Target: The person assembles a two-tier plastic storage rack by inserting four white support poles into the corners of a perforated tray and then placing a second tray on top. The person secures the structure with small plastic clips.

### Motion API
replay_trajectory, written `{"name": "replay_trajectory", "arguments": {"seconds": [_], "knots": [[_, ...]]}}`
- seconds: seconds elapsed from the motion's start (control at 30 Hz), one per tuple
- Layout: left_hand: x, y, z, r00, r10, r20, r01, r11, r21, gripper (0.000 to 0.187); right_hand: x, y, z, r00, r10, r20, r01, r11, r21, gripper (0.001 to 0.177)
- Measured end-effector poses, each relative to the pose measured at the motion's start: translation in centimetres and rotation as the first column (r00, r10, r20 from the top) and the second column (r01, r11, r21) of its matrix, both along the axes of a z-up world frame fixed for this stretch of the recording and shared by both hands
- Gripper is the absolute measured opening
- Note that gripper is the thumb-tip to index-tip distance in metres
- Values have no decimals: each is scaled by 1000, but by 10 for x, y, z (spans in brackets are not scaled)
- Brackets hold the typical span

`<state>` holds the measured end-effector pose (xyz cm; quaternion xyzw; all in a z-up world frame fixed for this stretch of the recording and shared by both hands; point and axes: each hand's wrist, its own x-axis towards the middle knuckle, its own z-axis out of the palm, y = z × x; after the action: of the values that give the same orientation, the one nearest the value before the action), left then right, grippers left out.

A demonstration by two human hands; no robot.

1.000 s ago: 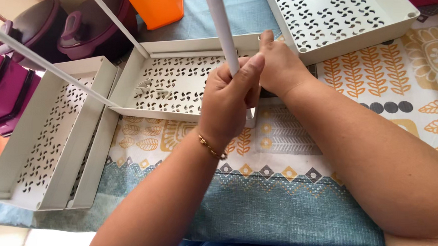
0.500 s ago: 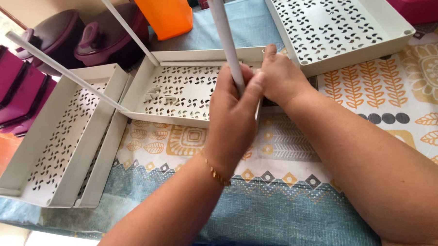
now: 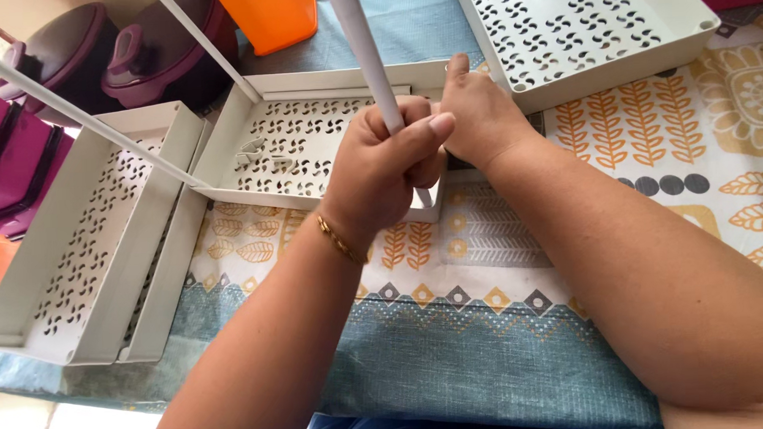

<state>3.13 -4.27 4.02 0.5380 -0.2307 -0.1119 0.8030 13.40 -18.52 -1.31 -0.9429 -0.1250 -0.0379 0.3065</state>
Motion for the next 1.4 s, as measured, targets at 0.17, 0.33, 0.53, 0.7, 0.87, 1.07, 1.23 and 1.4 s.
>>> {"name": "replay_trajectory", "arguments": {"seconds": [0.17,0.33,0.53,0.7,0.87,1.07,1.23,1.4], "knots": [[24,18,8,882,-467,-68,456,880,-131,34,-1,-2,-5,998,-34,54,33,999,24,43],[-10,-3,14,996,87,35,-89,994,67,16,0,0,-6,998,-12,63,10,999,31,50],[-37,-48,8,833,538,126,-547,835,56,12,4,-2,-11,999,36,17,-38,987,153,55],[-24,-45,3,786,577,223,-609,785,117,29,-6,-2,0,999,39,-35,-36,995,89,58],[-7,-11,2,980,186,70,-191,978,78,34,-2,-1,3,1000,18,14,-18,1000,-3,56],[21,17,10,867,-498,-33,487,859,-159,32,-1,-2,-2,999,-11,52,11,1000,19,50],[-15,-5,13,990,128,51,-133,984,114,15,-7,1,5,1000,-13,2,13,999,49,54],[-49,-38,3,765,559,321,-639,724,261,18,-6,-1,3,1000,-24,12,24,1000,12,50]]}}
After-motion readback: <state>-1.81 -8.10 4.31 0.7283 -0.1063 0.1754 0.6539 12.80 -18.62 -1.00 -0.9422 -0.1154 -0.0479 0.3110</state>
